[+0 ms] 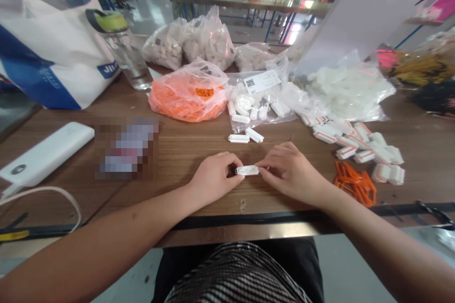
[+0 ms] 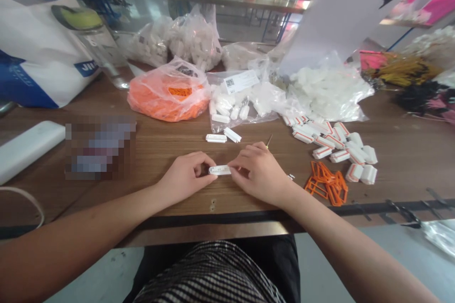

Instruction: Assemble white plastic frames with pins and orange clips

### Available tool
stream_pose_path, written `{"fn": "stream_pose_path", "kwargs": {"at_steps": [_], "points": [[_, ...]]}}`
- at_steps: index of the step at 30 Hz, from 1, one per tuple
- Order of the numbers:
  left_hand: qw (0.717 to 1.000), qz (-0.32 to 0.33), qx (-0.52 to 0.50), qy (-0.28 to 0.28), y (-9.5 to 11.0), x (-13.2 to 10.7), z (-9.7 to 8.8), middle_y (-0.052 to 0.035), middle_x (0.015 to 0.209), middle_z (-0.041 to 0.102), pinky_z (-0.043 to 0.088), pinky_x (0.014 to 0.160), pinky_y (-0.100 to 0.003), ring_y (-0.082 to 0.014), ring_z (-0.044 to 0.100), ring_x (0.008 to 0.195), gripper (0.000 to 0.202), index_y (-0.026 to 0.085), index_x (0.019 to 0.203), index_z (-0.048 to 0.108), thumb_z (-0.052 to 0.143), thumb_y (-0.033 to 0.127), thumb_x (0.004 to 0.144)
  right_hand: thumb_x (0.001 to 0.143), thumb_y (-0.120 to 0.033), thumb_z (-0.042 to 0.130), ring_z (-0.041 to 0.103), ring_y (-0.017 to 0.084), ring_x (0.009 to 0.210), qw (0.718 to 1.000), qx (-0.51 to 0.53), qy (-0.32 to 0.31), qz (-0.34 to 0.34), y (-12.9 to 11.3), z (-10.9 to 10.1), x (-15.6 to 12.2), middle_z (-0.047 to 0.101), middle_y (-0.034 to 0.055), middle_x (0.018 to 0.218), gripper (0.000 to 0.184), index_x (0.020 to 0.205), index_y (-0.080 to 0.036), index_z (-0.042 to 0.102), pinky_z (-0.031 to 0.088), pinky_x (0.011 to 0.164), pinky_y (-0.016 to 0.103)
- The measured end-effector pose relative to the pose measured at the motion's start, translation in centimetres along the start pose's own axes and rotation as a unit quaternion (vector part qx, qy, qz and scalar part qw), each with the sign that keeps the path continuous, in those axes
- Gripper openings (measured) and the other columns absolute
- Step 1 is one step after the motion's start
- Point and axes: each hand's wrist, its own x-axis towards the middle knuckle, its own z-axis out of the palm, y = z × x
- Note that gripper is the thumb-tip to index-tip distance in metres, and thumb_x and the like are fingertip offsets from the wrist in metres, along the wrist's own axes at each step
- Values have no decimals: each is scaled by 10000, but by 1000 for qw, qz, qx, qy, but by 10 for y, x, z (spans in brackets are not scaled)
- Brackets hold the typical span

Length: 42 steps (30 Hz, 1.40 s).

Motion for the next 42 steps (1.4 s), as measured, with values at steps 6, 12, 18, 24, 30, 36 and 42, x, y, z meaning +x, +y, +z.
{"fn": "stream_pose_path", "kwargs": {"at_steps": [6, 12, 18, 24, 30, 36, 42], "points": [[1000, -2, -2, 10, -1, -1, 1, 40, 681, 547, 392, 587, -250, -101, 459, 555, 87, 202, 836, 665, 683, 214, 752, 899, -196, 503, 548, 170, 665, 984, -159, 36, -74, -12, 16, -5, 645, 40, 635, 285, 692, -169, 697, 377, 780, 368], [1000, 10, 13, 6, -2, 0, 0, 41, 673, 544, 384, 583, -250, -104, 458, 557, 82, 210, 842, 662, 668, 229, 763, 907, -232, 494, 610, 173, 684, 997, -61, 38, 21, -1, 4, -19, 704, 30, 711, 240, 829, -204, 719, 410, 737, 354], [1000, 6, 29, 1, 0, 1, -2, 37, 685, 545, 385, 600, -261, -108, 471, 570, 85, 206, 833, 661, 672, 224, 751, 770, -239, 598, 663, 222, 638, 962, -48, -51, 264, 55, -45, -67, 738, 43, 726, 146, 718, -245, 735, 458, 597, 345], [999, 12, 37, -2, -1, 2, -2, 34, 687, 549, 388, 613, -263, -114, 481, 582, 88, 204, 843, 660, 666, 231, 760, 771, -288, 600, 656, 218, 609, 939, -44, -121, 319, 69, -55, -87, 731, 39, 675, 160, 715, -249, 745, 458, 551, 328], [999, 20, 36, 2, -2, 2, -3, 35, 688, 553, 389, 606, -258, -110, 478, 574, 86, 206, 842, 658, 672, 230, 761, 824, -227, 508, 653, 253, 732, 970, -116, -98, 191, 66, -50, -88, 748, 74, 773, 246, 679, -237, 707, 431, 685, 404], [999, 18, 39, 0, -1, 2, -2, 34, 684, 550, 391, 606, -258, -111, 479, 575, 87, 205, 838, 655, 668, 231, 757, 813, -271, 555, 688, 256, 719, 947, -67, -76, 305, 63, -57, -91, 763, 85, 802, 215, 769, -236, 762, 485, 654, 377], [999, 24, 32, 4, -3, 1, -2, 34, 680, 556, 393, 607, -257, -113, 481, 578, 84, 211, 841, 654, 667, 242, 763, 768, -359, 576, 660, 250, 590, 933, -91, -62, 341, 63, -48, -93, 722, 32, 623, 226, 629, -264, 727, 457, 537, 357]]}}
